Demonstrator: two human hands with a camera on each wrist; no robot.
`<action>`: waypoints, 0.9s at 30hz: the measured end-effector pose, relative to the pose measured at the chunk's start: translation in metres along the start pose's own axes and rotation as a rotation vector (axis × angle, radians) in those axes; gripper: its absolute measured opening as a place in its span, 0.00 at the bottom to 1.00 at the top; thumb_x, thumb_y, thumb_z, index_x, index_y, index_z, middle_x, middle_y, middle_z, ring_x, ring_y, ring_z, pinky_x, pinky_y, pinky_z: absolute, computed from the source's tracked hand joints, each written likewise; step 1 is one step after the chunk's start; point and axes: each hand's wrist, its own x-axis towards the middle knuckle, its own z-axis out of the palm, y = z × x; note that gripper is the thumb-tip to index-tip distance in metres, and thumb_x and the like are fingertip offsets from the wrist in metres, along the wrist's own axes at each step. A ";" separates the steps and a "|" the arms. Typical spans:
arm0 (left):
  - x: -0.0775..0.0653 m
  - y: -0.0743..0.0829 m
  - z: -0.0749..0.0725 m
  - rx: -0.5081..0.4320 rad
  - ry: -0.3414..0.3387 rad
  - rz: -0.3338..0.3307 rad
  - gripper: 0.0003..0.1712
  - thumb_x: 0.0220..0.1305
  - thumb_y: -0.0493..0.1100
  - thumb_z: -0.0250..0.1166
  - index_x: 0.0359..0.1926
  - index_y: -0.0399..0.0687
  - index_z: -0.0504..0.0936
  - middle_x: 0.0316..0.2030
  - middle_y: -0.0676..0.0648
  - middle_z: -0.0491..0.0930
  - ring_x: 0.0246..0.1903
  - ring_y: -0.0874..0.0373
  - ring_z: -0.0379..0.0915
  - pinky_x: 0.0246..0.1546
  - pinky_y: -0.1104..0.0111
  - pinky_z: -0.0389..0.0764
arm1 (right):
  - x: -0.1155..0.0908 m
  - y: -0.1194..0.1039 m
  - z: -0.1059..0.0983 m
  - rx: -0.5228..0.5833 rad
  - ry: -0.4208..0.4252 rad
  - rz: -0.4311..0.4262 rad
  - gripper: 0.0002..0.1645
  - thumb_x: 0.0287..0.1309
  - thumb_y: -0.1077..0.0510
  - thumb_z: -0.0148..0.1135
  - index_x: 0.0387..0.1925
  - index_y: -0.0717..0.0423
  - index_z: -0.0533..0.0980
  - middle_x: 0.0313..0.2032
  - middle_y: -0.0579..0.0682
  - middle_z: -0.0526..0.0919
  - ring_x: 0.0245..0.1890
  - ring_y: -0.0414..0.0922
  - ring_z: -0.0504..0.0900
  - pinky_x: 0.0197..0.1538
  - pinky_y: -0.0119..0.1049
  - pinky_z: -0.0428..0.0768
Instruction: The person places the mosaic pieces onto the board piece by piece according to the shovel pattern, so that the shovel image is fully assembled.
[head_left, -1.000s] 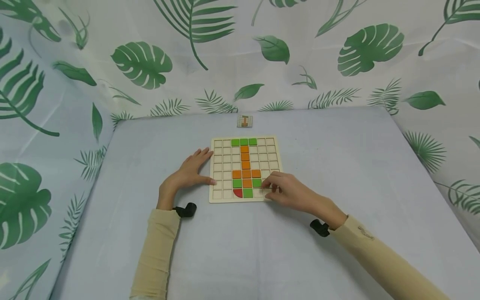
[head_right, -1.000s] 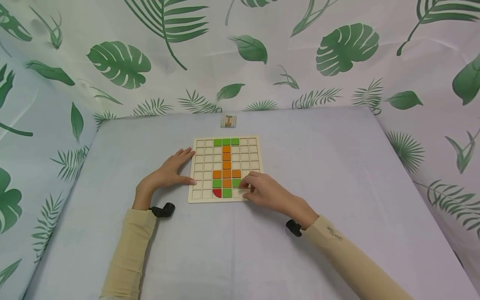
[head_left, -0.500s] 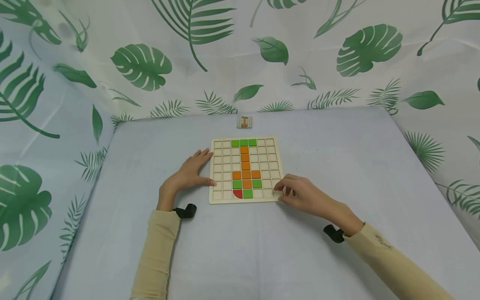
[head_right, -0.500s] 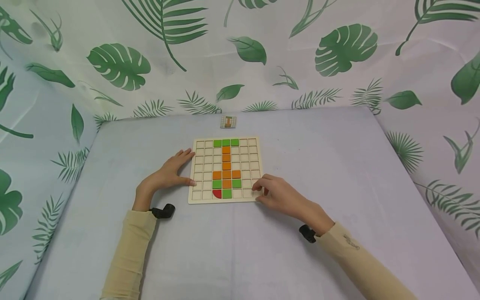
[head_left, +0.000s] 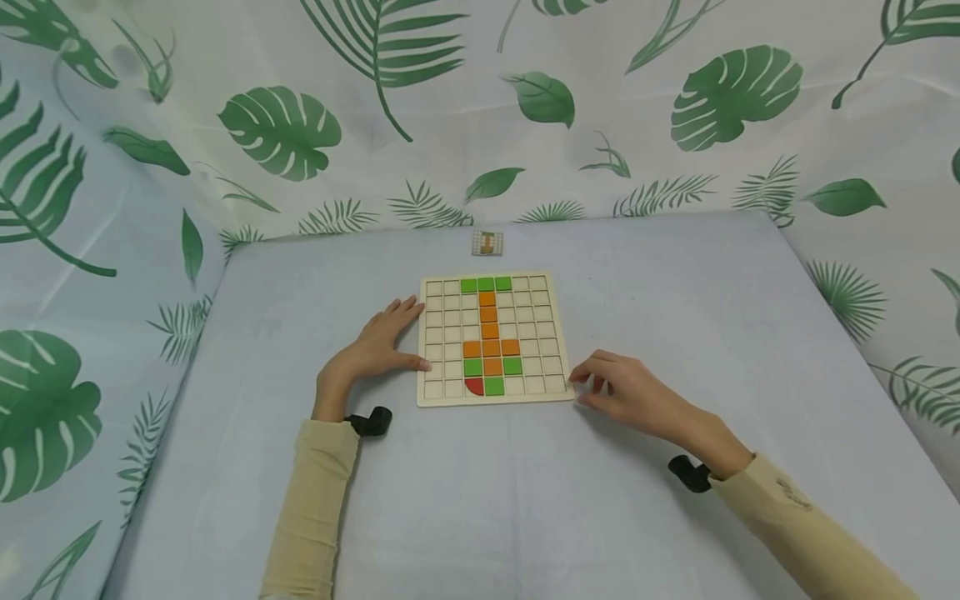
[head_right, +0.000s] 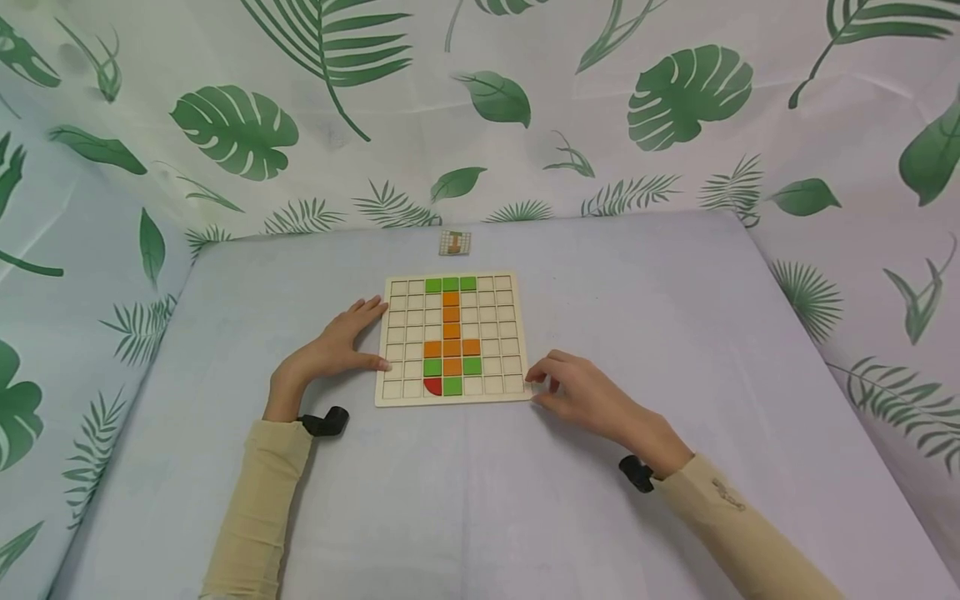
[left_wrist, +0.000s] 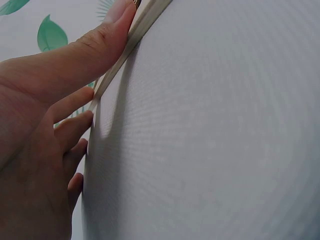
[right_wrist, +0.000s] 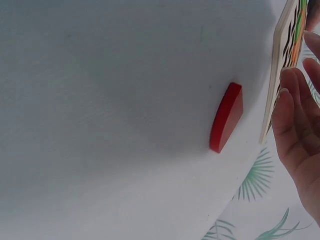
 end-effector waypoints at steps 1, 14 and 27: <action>0.000 0.000 0.000 0.001 0.000 -0.001 0.62 0.58 0.56 0.76 0.83 0.46 0.49 0.83 0.43 0.41 0.83 0.43 0.28 0.82 0.47 0.35 | -0.001 0.001 -0.001 -0.003 0.001 0.002 0.15 0.54 0.70 0.73 0.44 0.59 0.84 0.41 0.49 0.86 0.36 0.42 0.81 0.36 0.35 0.82; -0.001 0.001 0.000 0.000 0.003 0.011 0.62 0.58 0.56 0.76 0.83 0.45 0.49 0.83 0.43 0.41 0.82 0.43 0.29 0.81 0.47 0.35 | -0.019 0.014 -0.009 -0.030 0.052 0.034 0.15 0.54 0.70 0.74 0.44 0.60 0.84 0.39 0.48 0.85 0.30 0.35 0.74 0.32 0.29 0.77; -0.002 0.002 -0.001 -0.003 0.000 0.006 0.62 0.58 0.55 0.76 0.83 0.45 0.49 0.83 0.43 0.41 0.82 0.43 0.28 0.81 0.47 0.35 | -0.031 0.024 -0.011 -0.034 0.035 0.098 0.14 0.54 0.62 0.77 0.43 0.59 0.84 0.36 0.46 0.83 0.31 0.35 0.74 0.31 0.29 0.76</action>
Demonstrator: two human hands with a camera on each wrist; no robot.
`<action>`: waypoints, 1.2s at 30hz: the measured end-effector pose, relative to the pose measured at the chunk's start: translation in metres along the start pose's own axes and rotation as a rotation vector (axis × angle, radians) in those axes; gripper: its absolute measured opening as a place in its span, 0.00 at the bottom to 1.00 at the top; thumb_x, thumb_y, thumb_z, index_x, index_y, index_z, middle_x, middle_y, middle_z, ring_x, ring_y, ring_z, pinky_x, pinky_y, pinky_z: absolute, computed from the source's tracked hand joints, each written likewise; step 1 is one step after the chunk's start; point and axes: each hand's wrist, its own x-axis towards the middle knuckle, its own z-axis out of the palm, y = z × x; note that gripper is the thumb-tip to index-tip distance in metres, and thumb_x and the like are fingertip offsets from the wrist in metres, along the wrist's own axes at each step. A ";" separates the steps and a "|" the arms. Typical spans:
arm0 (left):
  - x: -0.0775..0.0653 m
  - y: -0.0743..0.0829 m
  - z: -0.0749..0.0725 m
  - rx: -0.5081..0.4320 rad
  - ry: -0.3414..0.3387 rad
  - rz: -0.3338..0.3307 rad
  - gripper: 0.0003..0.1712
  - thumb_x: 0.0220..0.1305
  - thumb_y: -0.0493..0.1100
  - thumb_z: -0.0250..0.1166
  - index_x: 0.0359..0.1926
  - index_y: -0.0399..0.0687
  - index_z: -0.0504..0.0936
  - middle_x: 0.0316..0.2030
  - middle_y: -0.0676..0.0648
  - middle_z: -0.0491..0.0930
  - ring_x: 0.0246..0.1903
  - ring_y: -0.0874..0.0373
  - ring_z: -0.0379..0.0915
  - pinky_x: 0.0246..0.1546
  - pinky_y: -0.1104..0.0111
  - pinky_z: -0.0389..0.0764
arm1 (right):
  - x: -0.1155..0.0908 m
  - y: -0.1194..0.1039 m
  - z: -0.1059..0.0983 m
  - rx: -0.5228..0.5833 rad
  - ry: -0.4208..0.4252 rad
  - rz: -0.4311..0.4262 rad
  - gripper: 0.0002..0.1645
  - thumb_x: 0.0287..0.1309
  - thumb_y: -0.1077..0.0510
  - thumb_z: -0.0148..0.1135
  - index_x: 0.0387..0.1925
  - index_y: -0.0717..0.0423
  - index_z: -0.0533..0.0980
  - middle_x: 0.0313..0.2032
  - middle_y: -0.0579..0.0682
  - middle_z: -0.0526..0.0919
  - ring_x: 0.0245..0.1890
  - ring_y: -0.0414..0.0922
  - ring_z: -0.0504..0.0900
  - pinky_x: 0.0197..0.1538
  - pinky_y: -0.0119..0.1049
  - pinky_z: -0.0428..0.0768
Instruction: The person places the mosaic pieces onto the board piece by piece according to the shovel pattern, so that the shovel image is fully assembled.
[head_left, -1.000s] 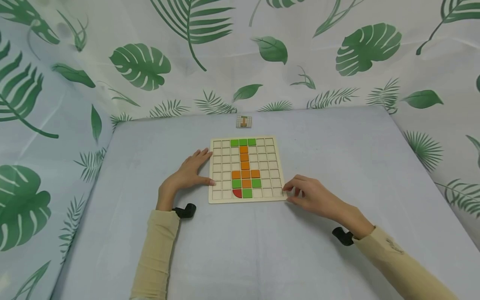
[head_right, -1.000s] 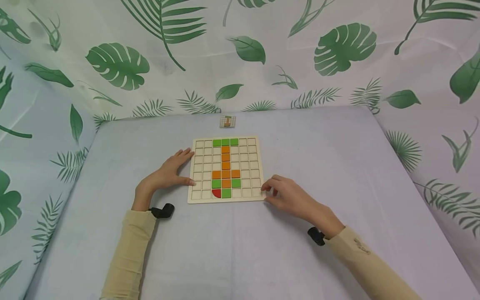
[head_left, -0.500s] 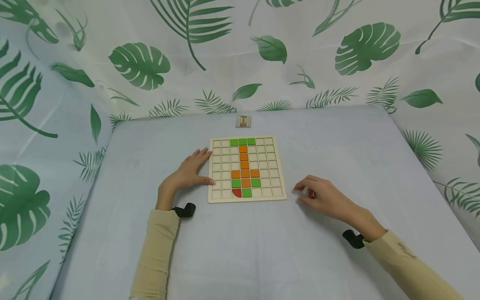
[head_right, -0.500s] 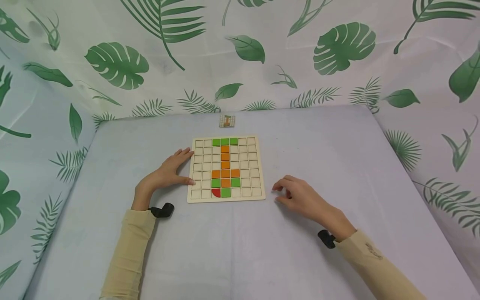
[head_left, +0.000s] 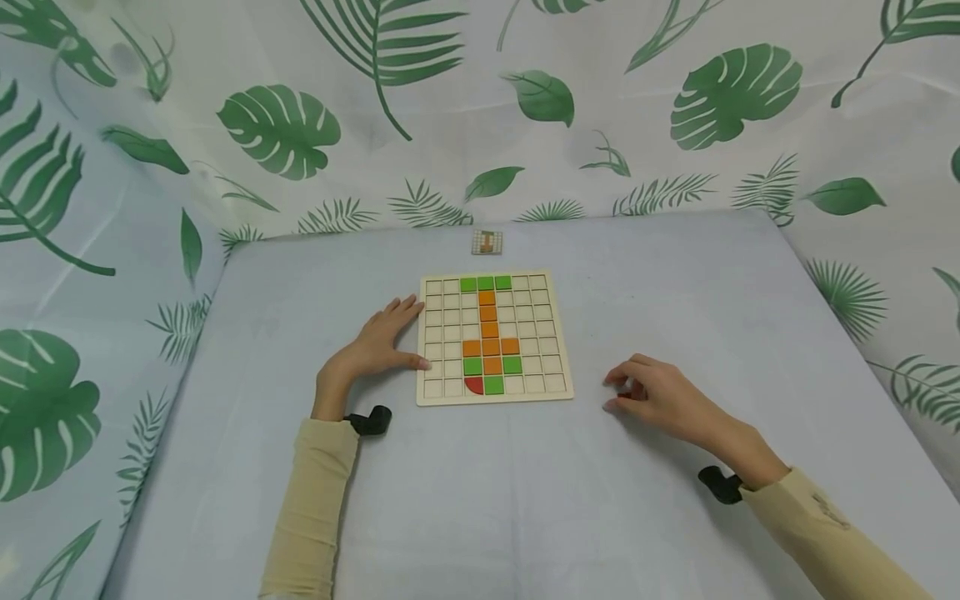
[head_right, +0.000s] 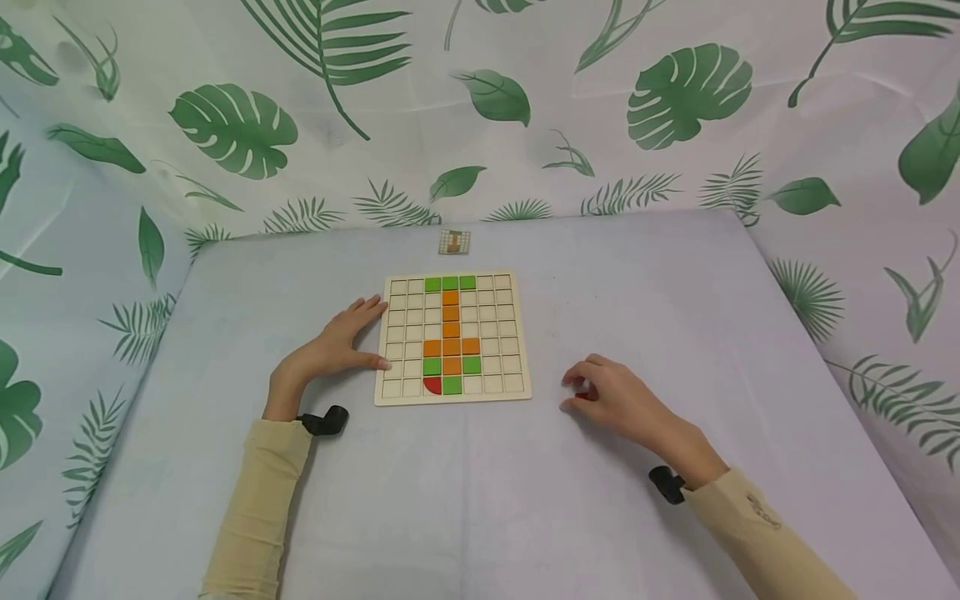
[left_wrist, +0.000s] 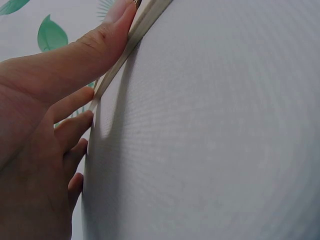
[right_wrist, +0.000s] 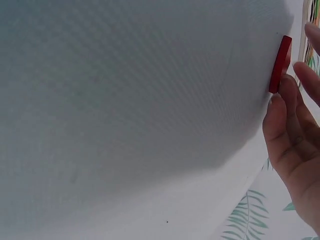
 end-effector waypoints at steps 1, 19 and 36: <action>0.000 0.000 0.000 0.000 -0.001 -0.001 0.62 0.58 0.55 0.76 0.83 0.45 0.49 0.83 0.43 0.41 0.82 0.43 0.28 0.81 0.47 0.35 | -0.001 0.000 0.000 0.001 0.000 0.001 0.14 0.54 0.62 0.78 0.42 0.59 0.84 0.36 0.46 0.82 0.31 0.35 0.74 0.31 0.29 0.76; -0.001 0.003 0.000 0.001 0.001 -0.011 0.62 0.58 0.56 0.76 0.83 0.45 0.49 0.83 0.43 0.41 0.82 0.43 0.28 0.81 0.47 0.35 | -0.008 0.000 -0.001 -0.008 0.005 -0.008 0.11 0.51 0.68 0.77 0.36 0.58 0.84 0.34 0.46 0.81 0.31 0.36 0.78 0.33 0.31 0.80; 0.000 0.002 0.000 0.003 0.004 -0.010 0.62 0.58 0.56 0.76 0.83 0.46 0.49 0.83 0.42 0.41 0.82 0.43 0.28 0.81 0.46 0.35 | -0.003 -0.002 0.000 0.075 -0.078 0.043 0.13 0.54 0.67 0.76 0.37 0.55 0.78 0.33 0.41 0.83 0.32 0.35 0.78 0.37 0.29 0.81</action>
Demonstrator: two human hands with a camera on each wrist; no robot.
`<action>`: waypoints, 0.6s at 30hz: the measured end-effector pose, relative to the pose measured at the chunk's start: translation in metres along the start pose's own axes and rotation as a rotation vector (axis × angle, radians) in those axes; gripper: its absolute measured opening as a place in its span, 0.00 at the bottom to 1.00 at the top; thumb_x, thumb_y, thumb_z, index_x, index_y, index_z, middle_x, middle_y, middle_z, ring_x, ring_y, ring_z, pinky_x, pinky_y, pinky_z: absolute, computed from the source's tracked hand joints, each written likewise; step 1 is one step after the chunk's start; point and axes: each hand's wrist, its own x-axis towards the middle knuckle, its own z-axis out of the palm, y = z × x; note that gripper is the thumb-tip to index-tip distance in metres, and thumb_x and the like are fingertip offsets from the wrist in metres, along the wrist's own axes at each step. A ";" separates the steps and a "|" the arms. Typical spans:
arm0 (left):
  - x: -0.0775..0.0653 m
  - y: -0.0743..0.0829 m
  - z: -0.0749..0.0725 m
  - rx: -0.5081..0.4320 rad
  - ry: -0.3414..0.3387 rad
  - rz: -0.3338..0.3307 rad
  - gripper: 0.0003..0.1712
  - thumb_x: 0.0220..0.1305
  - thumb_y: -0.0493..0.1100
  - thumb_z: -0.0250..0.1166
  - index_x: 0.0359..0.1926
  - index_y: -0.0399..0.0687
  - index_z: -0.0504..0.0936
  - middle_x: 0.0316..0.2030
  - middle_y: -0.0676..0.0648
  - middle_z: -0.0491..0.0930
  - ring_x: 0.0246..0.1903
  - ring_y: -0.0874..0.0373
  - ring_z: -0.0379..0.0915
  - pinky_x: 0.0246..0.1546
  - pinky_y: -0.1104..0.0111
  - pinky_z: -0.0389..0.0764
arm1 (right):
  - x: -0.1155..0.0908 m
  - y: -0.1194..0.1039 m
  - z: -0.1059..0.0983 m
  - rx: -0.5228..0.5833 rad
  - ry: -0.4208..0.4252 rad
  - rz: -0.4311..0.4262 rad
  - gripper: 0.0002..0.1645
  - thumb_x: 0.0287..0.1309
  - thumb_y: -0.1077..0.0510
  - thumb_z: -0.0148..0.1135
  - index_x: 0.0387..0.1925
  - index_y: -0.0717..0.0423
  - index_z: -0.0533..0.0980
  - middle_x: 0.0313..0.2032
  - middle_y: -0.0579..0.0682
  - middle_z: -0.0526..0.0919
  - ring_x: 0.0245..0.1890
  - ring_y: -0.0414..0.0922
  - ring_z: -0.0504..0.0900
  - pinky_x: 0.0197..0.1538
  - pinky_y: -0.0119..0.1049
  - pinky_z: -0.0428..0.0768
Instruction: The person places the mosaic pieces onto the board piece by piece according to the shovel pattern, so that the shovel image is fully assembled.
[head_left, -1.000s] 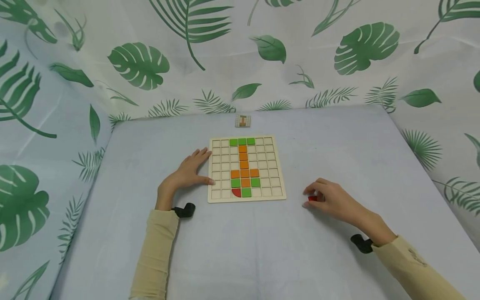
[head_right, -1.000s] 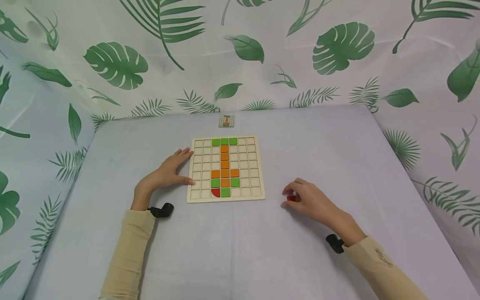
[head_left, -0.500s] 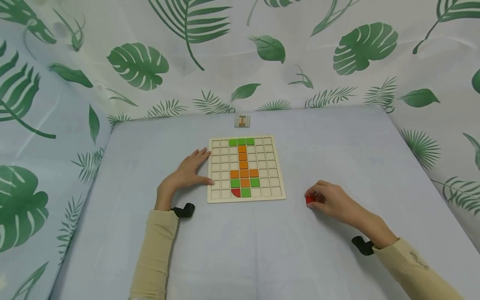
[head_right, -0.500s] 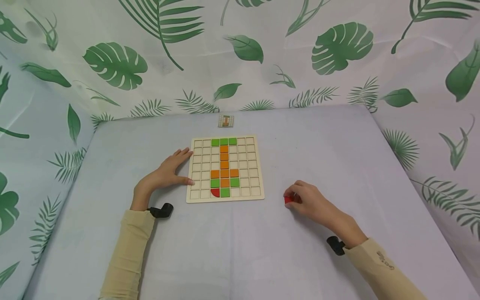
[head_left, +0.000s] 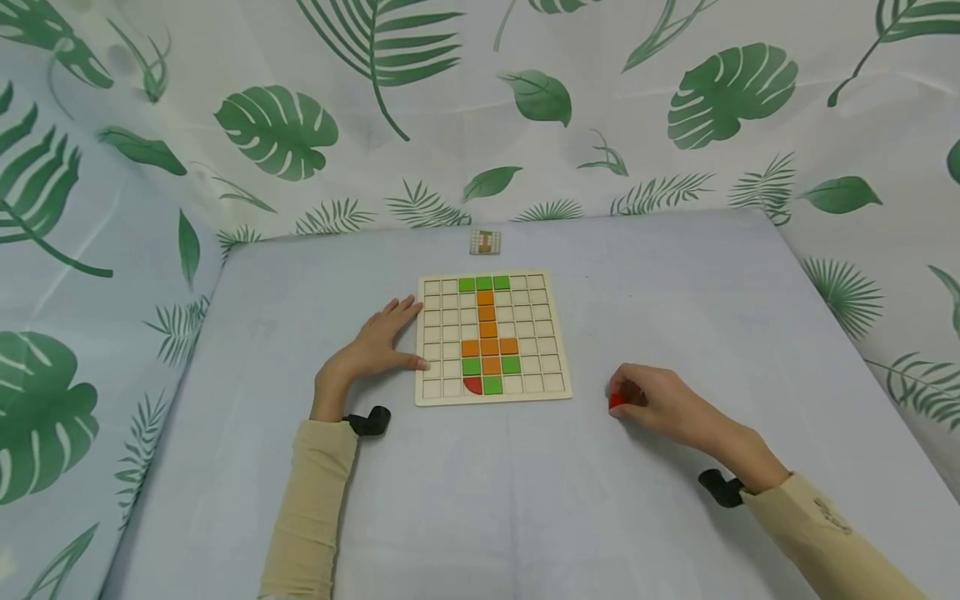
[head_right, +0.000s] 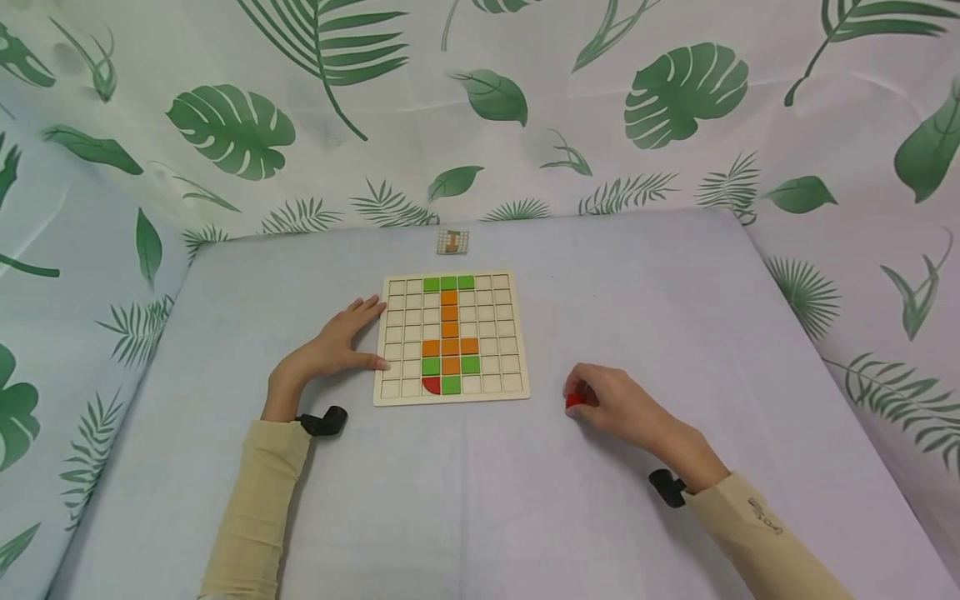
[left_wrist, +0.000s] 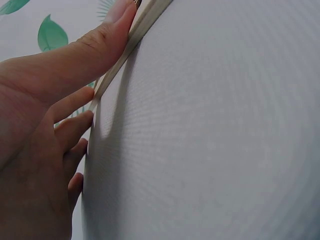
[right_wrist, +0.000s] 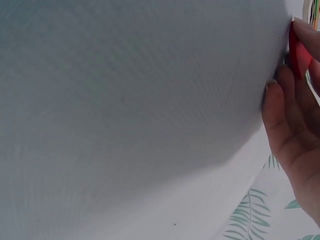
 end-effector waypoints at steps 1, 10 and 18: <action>0.000 0.000 0.000 -0.001 0.001 0.000 0.62 0.58 0.56 0.76 0.83 0.46 0.49 0.83 0.42 0.41 0.82 0.43 0.28 0.81 0.46 0.35 | 0.001 -0.001 0.000 0.004 -0.005 0.000 0.13 0.55 0.67 0.76 0.37 0.55 0.78 0.33 0.40 0.82 0.32 0.34 0.78 0.37 0.29 0.81; 0.001 -0.001 0.000 0.000 0.001 0.000 0.62 0.58 0.57 0.76 0.83 0.47 0.49 0.83 0.43 0.41 0.82 0.43 0.29 0.82 0.47 0.35 | 0.007 -0.006 0.006 -0.003 0.019 -0.086 0.12 0.55 0.67 0.75 0.35 0.53 0.80 0.33 0.40 0.83 0.32 0.33 0.78 0.36 0.29 0.81; 0.001 -0.001 0.000 0.003 0.000 -0.002 0.62 0.58 0.56 0.77 0.83 0.46 0.49 0.83 0.42 0.41 0.82 0.43 0.29 0.82 0.47 0.34 | 0.016 -0.008 0.010 -0.013 0.057 -0.099 0.10 0.57 0.69 0.73 0.38 0.54 0.82 0.36 0.43 0.86 0.35 0.36 0.83 0.40 0.34 0.86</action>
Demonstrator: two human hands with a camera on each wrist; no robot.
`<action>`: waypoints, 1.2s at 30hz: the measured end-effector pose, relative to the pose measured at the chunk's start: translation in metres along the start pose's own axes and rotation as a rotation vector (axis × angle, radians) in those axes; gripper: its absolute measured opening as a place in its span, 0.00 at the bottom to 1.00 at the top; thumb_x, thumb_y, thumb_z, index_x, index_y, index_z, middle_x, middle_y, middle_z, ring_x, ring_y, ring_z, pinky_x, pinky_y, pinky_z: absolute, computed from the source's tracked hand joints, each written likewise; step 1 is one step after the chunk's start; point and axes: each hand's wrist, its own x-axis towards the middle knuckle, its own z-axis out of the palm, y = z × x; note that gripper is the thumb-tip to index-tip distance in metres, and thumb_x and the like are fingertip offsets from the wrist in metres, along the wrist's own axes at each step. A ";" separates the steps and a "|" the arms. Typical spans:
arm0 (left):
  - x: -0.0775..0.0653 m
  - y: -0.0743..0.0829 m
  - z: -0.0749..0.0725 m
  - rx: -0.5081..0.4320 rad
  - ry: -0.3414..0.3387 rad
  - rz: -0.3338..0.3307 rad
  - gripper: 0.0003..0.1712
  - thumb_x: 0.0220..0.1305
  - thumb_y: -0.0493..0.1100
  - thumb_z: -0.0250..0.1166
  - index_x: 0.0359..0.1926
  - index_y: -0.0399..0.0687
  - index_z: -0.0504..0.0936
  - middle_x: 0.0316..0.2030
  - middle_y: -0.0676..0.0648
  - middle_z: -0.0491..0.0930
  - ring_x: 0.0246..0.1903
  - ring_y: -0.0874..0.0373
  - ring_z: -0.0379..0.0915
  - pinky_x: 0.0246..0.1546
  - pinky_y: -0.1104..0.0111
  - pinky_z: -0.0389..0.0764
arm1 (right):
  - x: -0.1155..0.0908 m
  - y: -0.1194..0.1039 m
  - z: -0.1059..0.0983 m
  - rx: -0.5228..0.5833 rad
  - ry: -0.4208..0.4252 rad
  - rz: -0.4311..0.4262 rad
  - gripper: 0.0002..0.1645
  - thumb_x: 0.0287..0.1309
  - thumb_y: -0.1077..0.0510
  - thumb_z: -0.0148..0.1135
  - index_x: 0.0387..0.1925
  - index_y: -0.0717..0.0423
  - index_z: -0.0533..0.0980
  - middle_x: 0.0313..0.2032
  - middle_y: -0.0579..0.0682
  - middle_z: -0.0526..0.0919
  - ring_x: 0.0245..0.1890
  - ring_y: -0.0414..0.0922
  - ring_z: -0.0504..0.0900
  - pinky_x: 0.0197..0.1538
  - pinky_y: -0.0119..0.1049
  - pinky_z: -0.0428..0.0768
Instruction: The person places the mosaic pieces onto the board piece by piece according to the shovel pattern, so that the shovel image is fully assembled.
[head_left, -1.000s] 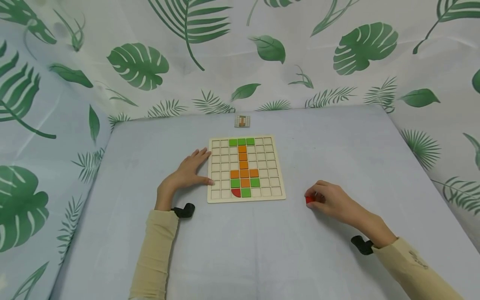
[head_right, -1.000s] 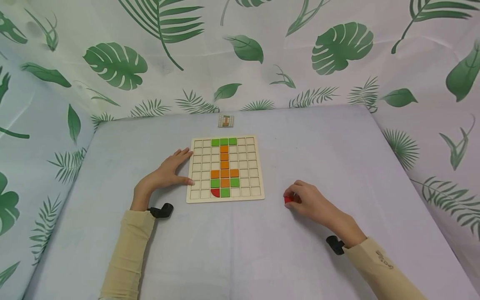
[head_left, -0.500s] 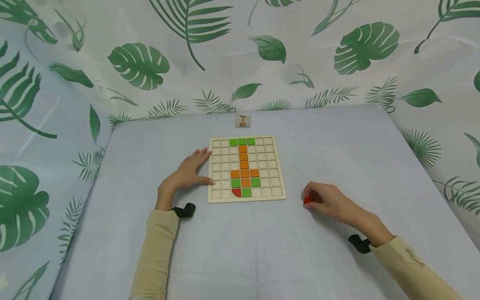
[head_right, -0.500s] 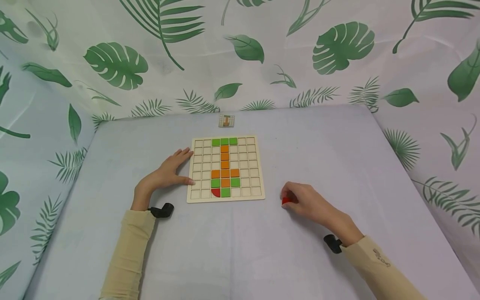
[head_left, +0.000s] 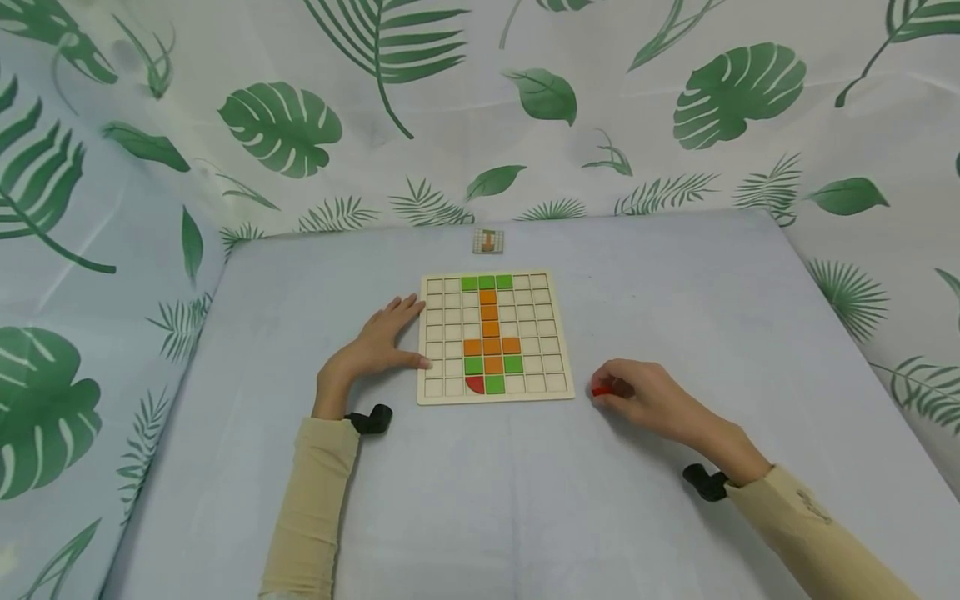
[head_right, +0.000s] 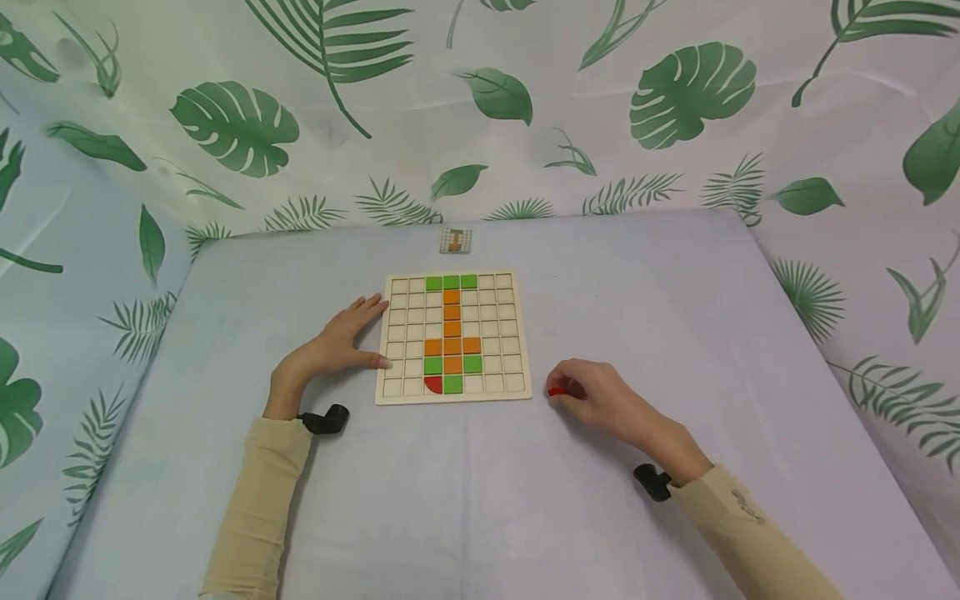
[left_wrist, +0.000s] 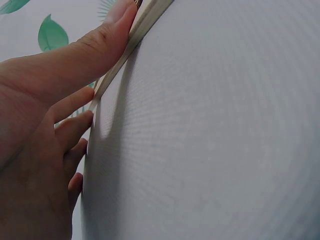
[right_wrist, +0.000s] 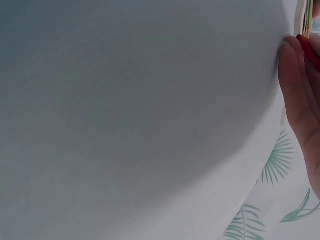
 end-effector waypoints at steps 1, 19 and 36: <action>0.000 0.000 0.000 0.001 0.000 0.000 0.62 0.58 0.56 0.76 0.83 0.46 0.49 0.83 0.43 0.41 0.82 0.43 0.29 0.82 0.47 0.34 | 0.001 0.000 0.000 0.005 0.005 0.000 0.10 0.57 0.69 0.73 0.39 0.55 0.82 0.37 0.43 0.87 0.35 0.37 0.84 0.40 0.35 0.86; 0.002 -0.002 0.001 0.004 -0.008 0.015 0.62 0.58 0.56 0.76 0.83 0.46 0.49 0.83 0.42 0.41 0.82 0.43 0.28 0.81 0.47 0.34 | 0.016 -0.010 0.005 0.118 0.017 0.038 0.12 0.57 0.70 0.71 0.42 0.58 0.83 0.41 0.47 0.88 0.40 0.41 0.86 0.46 0.35 0.88; 0.000 -0.002 0.000 0.000 -0.006 0.018 0.62 0.58 0.57 0.76 0.83 0.45 0.49 0.83 0.42 0.41 0.82 0.42 0.28 0.81 0.46 0.35 | 0.038 -0.019 0.014 0.168 -0.014 -0.003 0.09 0.58 0.67 0.73 0.40 0.54 0.86 0.37 0.42 0.88 0.35 0.37 0.83 0.42 0.32 0.85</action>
